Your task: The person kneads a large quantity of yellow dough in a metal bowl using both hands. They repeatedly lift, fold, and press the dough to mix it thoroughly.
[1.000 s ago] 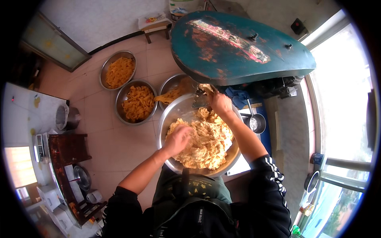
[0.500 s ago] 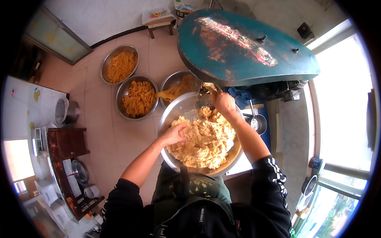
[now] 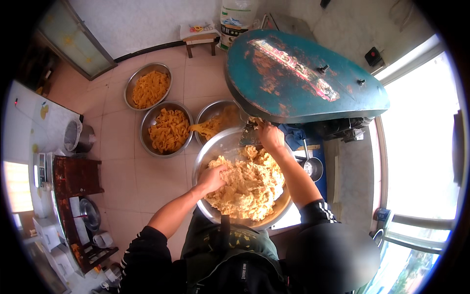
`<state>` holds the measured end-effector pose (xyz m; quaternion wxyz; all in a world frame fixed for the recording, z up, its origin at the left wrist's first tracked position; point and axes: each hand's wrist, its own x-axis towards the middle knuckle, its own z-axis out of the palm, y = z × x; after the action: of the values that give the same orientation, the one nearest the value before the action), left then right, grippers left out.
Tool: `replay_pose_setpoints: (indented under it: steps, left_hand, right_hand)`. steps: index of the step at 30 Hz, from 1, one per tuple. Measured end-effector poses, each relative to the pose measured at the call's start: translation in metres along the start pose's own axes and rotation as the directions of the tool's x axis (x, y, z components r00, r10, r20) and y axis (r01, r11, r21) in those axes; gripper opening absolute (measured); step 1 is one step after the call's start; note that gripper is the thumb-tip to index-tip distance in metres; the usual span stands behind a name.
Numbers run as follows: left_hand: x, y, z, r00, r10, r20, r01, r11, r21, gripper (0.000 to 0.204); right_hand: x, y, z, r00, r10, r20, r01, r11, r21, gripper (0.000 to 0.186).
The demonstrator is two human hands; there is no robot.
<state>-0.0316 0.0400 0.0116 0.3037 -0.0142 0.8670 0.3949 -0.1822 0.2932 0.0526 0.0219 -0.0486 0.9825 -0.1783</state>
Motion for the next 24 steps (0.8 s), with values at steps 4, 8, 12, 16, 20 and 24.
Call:
replay_pose_setpoints:
  steps: [4,8,12,16,20,24]
  left_hand:
    - [-0.001,-0.020,0.024,0.944,0.272,-0.187,-0.261,0.962,0.079,0.048]
    - [0.004,-0.009,0.019,0.949,0.263,-0.175,-0.255,0.965,0.069,0.046]
    - [0.004,-0.031,0.014,0.915,0.248,-0.318,-0.255,0.967,0.023,0.046]
    - [0.000,-0.011,0.001,0.918,0.297,-0.261,-0.300,0.953,0.029,0.045]
    - [0.004,0.021,0.002,0.873,0.418,-0.252,-0.415,0.907,0.066,0.043]
    - [-0.002,0.029,0.002,0.909,0.334,-0.251,-0.372,0.920,-0.123,0.041]
  right_hand:
    - [-0.007,0.002,0.009,0.993,-0.064,0.098,0.071,0.995,-0.070,0.044]
    - [0.022,-0.004,0.016,0.971,0.128,0.201,-0.099,0.984,-0.148,0.044]
    - [-0.008,0.002,-0.004,0.999,-0.006,0.049,0.006,1.000,-0.006,0.048]
    - [-0.026,-0.010,-0.047,0.954,0.119,0.276,-0.088,0.988,-0.124,0.050]
    - [0.003,0.007,-0.002,0.994,0.050,0.098,-0.046,0.998,-0.046,0.056]
    - [-0.013,-0.019,-0.014,0.951,0.179,0.252,-0.164,0.983,-0.082,0.054]
